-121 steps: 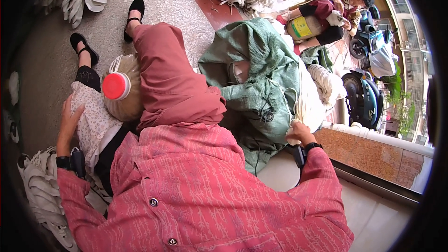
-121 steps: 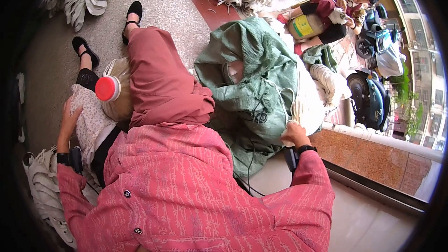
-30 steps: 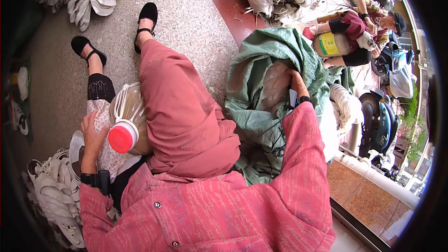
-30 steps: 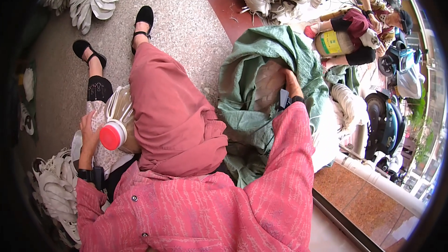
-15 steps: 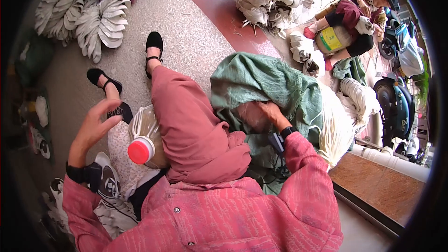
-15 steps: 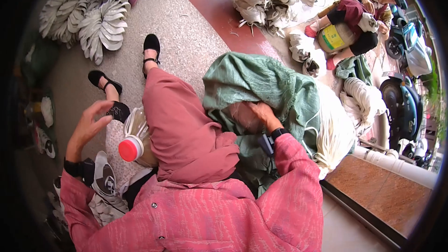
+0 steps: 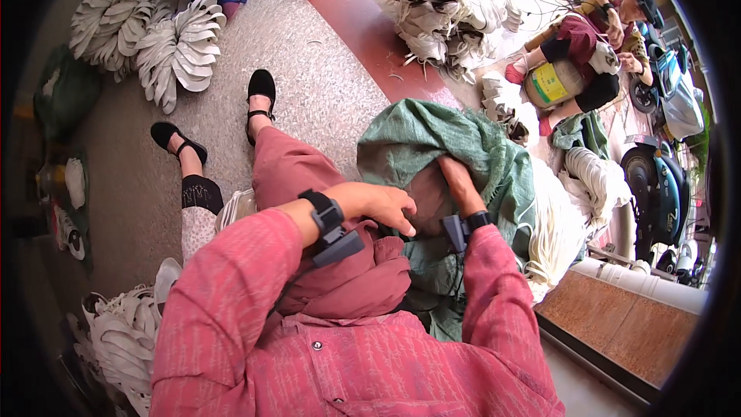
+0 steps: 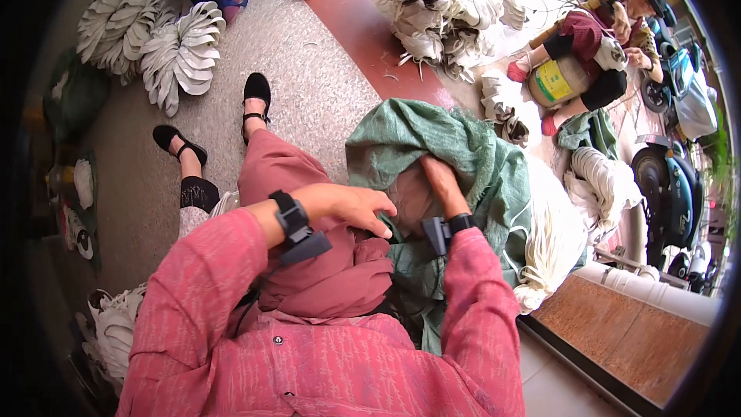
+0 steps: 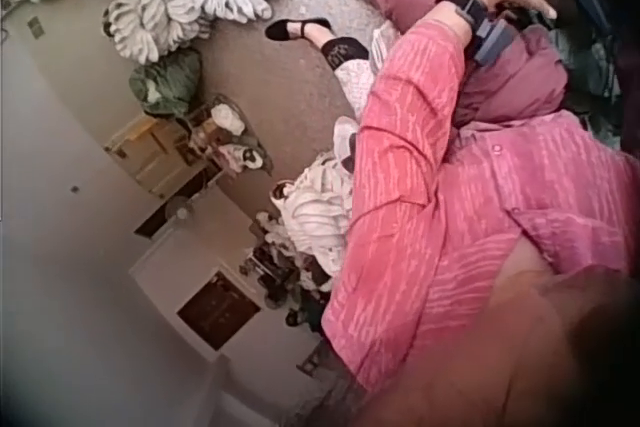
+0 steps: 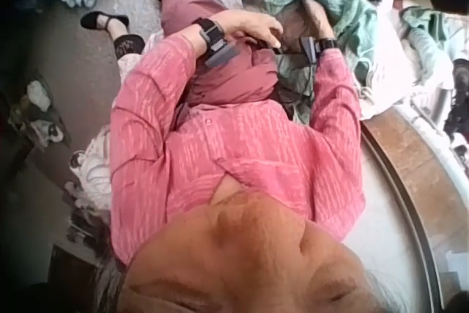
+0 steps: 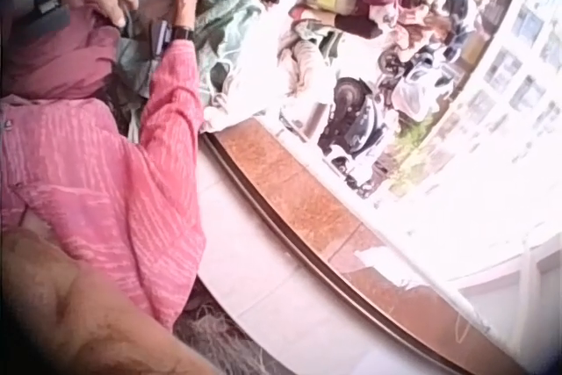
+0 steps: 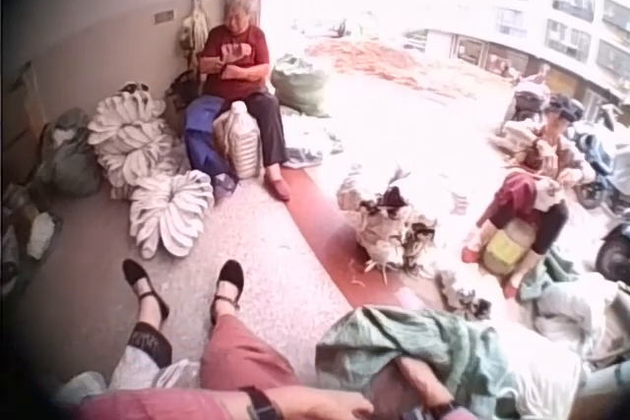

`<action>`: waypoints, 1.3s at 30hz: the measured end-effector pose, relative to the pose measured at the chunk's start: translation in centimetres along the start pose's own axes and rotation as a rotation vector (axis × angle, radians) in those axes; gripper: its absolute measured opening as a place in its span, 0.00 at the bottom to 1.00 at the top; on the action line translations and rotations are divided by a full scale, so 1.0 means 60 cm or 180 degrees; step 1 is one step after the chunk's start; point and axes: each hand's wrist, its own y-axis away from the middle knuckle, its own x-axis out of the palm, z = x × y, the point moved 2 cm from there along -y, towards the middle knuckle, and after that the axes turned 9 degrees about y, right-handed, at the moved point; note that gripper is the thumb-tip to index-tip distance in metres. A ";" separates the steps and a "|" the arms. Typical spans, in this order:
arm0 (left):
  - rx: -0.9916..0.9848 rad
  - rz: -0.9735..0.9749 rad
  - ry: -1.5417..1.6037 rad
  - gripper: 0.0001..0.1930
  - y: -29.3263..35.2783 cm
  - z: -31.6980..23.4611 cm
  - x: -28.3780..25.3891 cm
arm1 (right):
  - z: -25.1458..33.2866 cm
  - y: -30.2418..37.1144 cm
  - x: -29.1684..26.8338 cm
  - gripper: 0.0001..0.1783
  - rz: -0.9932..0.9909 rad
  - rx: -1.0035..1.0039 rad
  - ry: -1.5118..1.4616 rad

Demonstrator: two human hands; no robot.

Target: Assembling shoe uppers by threading long laces or straps through the eyelets of the shoe components.

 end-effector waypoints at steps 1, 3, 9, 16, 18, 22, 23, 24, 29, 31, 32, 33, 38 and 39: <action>-0.0018 -0.0023 0.0028 0.37 -0.018 0.020 0.010 | 0.006 -0.010 0.021 0.19 -0.0428 -0.0378 -0.0068; -0.0054 -0.0517 -0.0248 0.44 -0.042 0.061 0.020 | 0.036 -0.039 0.039 0.20 -0.0349 -0.0430 0.0089; -0.0568 -0.2057 -0.0066 0.44 -0.036 0.111 -0.027 | 0.101 -0.023 0.016 0.26 0.0848 -0.0396 -0.1562; -0.0429 -0.1905 -0.0139 0.33 -0.087 0.080 -0.026 | -0.136 0.068 0.068 0.26 0.1338 -0.0303 -0.2108; -0.0676 -0.1554 -0.0241 0.31 -0.059 0.104 -0.029 | 0.014 0.012 -0.025 0.26 0.1881 -0.0052 -0.1925; -0.0386 -0.0895 -0.0713 0.26 -0.063 0.088 -0.006 | 0.002 -0.008 -0.063 0.26 0.1630 -0.0713 -0.0418; -0.0175 -0.1114 -0.0819 0.27 -0.059 0.090 0.004 | 0.002 -0.009 -0.066 0.26 0.1573 -0.0885 -0.0054; -0.0187 -0.1110 -0.0800 0.27 -0.059 0.094 0.004 | 0.002 -0.008 -0.068 0.26 0.1511 -0.1060 0.0306; -0.0977 -0.1397 -0.0998 0.35 -0.074 0.115 0.004 | 0.015 -0.006 -0.025 0.23 0.0063 -0.0701 -0.0514; -0.0978 -0.1901 -0.0684 0.37 -0.074 0.111 0.003 | -0.019 -0.018 0.021 0.21 0.0133 -0.0033 -0.1454; -0.0992 -0.1922 -0.0680 0.37 -0.070 0.110 0.006 | -0.019 -0.030 0.032 0.20 0.0236 0.0600 -0.2400; -0.1134 -0.2112 -0.0598 0.36 -0.067 0.108 0.007 | -0.013 -0.042 0.035 0.19 0.0141 0.0258 -0.2194; -0.1446 -0.1916 -0.0053 0.38 -0.058 0.088 -0.009 | -0.037 -0.053 0.082 0.16 -0.0136 0.0309 -0.1072; -0.1303 -0.1986 -0.0095 0.35 -0.058 0.095 -0.009 | -0.029 -0.052 0.079 0.16 -0.0090 0.0181 -0.0911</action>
